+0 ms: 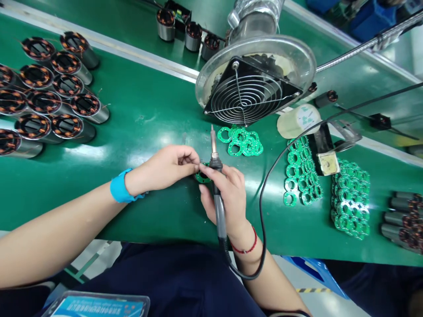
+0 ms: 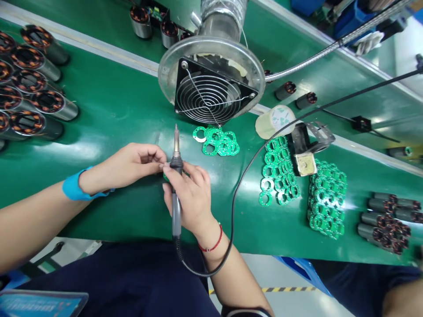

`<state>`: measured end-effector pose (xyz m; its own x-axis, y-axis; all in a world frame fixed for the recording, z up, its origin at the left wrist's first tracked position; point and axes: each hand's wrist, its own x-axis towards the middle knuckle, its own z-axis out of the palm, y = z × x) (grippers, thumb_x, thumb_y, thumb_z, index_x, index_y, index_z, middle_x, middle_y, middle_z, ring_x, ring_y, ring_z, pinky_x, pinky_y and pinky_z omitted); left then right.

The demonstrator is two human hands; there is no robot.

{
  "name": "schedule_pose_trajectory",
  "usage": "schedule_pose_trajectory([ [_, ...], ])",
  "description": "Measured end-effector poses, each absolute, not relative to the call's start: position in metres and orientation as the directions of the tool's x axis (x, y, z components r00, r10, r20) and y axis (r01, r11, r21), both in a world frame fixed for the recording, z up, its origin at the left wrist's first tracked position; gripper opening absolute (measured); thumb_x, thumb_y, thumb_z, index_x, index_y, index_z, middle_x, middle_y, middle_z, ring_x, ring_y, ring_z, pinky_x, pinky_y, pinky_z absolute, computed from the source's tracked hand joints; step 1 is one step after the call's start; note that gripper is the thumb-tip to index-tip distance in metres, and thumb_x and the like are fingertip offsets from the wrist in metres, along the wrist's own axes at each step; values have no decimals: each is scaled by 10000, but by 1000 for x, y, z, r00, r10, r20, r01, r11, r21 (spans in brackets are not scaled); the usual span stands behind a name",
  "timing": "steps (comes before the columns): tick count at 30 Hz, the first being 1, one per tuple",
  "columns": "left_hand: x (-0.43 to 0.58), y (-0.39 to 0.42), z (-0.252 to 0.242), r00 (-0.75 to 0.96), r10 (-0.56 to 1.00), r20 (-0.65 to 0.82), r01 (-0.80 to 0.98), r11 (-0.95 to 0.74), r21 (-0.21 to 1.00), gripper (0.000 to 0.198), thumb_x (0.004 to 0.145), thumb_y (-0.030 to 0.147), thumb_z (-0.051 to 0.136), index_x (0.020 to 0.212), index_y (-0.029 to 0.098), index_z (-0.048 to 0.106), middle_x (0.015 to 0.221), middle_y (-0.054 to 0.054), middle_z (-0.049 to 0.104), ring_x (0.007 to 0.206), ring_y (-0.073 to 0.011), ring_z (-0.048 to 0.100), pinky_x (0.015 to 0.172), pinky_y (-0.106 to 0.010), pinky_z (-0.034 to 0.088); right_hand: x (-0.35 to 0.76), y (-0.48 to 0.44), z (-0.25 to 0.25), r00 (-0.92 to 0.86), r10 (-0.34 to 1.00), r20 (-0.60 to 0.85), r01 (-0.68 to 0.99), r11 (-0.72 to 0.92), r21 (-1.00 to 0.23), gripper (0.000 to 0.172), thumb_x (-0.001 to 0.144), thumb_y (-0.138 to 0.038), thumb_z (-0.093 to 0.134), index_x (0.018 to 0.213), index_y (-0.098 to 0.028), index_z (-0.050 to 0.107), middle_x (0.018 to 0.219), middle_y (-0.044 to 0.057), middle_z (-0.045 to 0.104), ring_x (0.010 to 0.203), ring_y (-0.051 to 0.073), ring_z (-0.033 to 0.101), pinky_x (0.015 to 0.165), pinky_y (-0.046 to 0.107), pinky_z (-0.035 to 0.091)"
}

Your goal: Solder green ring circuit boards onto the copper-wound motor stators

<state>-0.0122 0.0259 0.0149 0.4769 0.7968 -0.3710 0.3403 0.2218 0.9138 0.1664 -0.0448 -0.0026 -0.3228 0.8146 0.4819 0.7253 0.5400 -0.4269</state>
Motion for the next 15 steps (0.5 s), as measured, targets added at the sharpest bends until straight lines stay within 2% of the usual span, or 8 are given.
schedule_pose_trajectory([
  [4, -14, 25, 16, 445, 813, -375, 385, 204, 900, 109, 751, 244, 547, 697, 171, 608, 604, 37, 531, 576, -99, 456, 563, -229, 382, 169, -47, -2, -228, 833, 505, 660, 513, -548, 287, 959, -175, 538, 1241, -226, 558, 909, 27, 810, 871, 192, 733, 907, 389, 518],
  [7, -14, 25, 15, 449, 820, -355, 399, 171, 901, 95, 730, 227, 539, 684, 176, 605, 594, 40, 531, 570, -98, 453, 560, -229, 371, 175, -52, -5, -120, 827, 550, 602, 501, -622, 296, 1011, -316, 483, 1287, -241, 559, 840, 21, 786, 801, 210, 741, 814, 410, 556],
  [11, -14, 27, 13, 453, 812, -368, 419, 170, 892, 89, 723, 230, 543, 684, 179, 605, 588, 39, 531, 570, -102, 463, 555, -230, 365, 184, -60, -11, 11, 817, 577, 512, 491, -705, 294, 1005, -383, 432, 1169, -247, 634, 715, -3, 664, 520, 171, 611, 557, 361, 505],
  [15, -13, 28, 13, 452, 808, -378, 424, 179, 888, 93, 731, 226, 539, 674, 181, 596, 588, 38, 537, 566, -101, 467, 560, -231, 371, 188, -63, -13, 15, 827, 562, 463, 493, -737, 261, 976, -384, 443, 1018, -240, 655, 601, -34, 535, 464, 157, 521, 520, 344, 462],
])
